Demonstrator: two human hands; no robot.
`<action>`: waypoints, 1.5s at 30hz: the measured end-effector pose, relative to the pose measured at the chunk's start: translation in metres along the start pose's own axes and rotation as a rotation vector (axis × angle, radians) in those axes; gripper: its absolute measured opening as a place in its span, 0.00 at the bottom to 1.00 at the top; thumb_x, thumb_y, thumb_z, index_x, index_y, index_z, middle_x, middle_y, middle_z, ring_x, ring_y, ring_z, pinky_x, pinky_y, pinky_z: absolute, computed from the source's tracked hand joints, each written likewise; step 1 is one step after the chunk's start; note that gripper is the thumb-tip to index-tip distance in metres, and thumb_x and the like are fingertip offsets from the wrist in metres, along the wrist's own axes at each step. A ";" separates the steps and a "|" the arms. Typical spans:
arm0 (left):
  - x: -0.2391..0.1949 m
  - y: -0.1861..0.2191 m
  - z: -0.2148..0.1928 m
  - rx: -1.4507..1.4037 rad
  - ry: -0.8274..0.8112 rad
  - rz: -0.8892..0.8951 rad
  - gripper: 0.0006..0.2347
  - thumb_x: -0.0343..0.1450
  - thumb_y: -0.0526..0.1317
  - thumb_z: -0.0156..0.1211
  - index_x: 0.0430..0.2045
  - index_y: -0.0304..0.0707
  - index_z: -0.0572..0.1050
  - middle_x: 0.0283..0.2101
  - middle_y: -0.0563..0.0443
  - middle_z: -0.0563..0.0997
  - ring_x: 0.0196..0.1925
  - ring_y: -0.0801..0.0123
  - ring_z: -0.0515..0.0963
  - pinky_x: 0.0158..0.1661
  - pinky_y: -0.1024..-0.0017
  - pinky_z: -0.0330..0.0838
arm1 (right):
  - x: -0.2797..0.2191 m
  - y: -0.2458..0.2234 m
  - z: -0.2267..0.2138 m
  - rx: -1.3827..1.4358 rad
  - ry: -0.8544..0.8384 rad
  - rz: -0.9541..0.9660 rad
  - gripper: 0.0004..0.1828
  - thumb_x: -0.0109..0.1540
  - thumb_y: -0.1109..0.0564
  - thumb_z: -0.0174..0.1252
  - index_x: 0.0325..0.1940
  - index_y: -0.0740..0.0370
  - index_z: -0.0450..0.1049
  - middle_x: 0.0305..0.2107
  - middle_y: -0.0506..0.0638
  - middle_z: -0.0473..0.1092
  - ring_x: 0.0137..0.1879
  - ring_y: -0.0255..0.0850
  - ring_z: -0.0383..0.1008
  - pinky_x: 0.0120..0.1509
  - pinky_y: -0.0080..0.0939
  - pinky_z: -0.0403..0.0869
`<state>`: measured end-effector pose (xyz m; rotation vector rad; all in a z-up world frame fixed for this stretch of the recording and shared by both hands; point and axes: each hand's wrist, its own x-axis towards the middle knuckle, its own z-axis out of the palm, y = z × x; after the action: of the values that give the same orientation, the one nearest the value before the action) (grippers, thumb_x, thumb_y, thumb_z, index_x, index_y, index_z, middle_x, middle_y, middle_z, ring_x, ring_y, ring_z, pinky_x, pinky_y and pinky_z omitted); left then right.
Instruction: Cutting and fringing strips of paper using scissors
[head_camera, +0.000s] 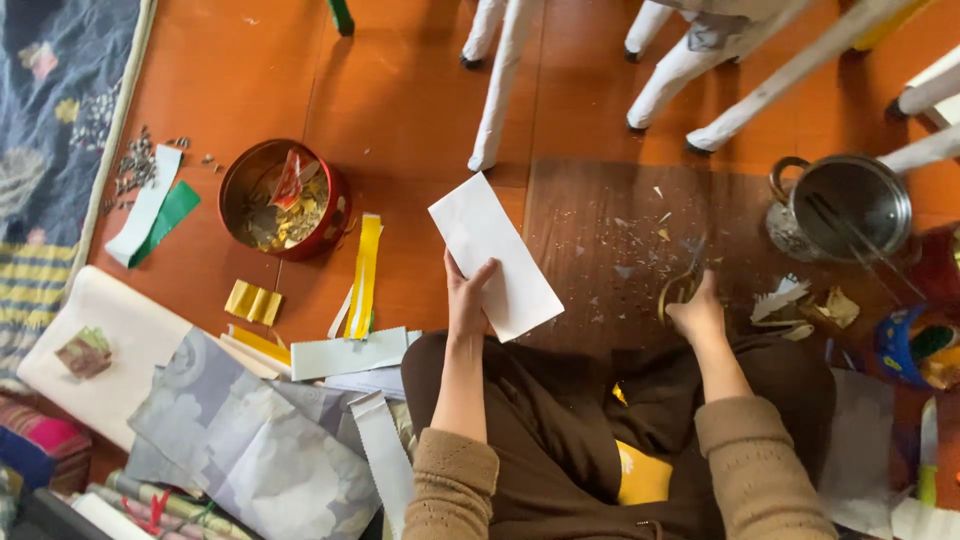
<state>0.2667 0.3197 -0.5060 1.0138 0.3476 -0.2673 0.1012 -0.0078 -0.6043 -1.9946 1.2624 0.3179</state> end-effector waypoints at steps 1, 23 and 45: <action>0.002 -0.003 -0.005 -0.052 0.001 -0.039 0.40 0.60 0.26 0.70 0.66 0.58 0.56 0.43 0.44 0.77 0.38 0.55 0.82 0.35 0.55 0.81 | 0.018 0.015 0.012 0.157 0.044 -0.056 0.50 0.49 0.65 0.61 0.74 0.62 0.49 0.47 0.71 0.69 0.41 0.60 0.76 0.34 0.52 0.78; -0.002 0.011 -0.003 0.148 -0.028 0.045 0.44 0.59 0.32 0.74 0.69 0.50 0.52 0.49 0.40 0.73 0.46 0.57 0.75 0.44 0.55 0.76 | -0.203 -0.068 0.044 0.181 -0.576 -0.511 0.21 0.64 0.43 0.48 0.61 0.43 0.65 0.32 0.57 0.75 0.31 0.45 0.74 0.35 0.45 0.73; -0.001 -0.005 -0.001 0.352 -0.042 0.043 0.43 0.60 0.33 0.74 0.69 0.47 0.52 0.52 0.39 0.74 0.50 0.56 0.75 0.48 0.56 0.73 | -0.187 -0.050 0.077 0.422 -0.477 -0.437 0.15 0.61 0.46 0.58 0.46 0.55 0.75 0.10 0.54 0.67 0.11 0.41 0.69 0.13 0.35 0.67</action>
<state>0.2640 0.3181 -0.5099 1.3580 0.2447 -0.3170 0.0666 0.1840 -0.5308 -1.6402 0.5220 0.2630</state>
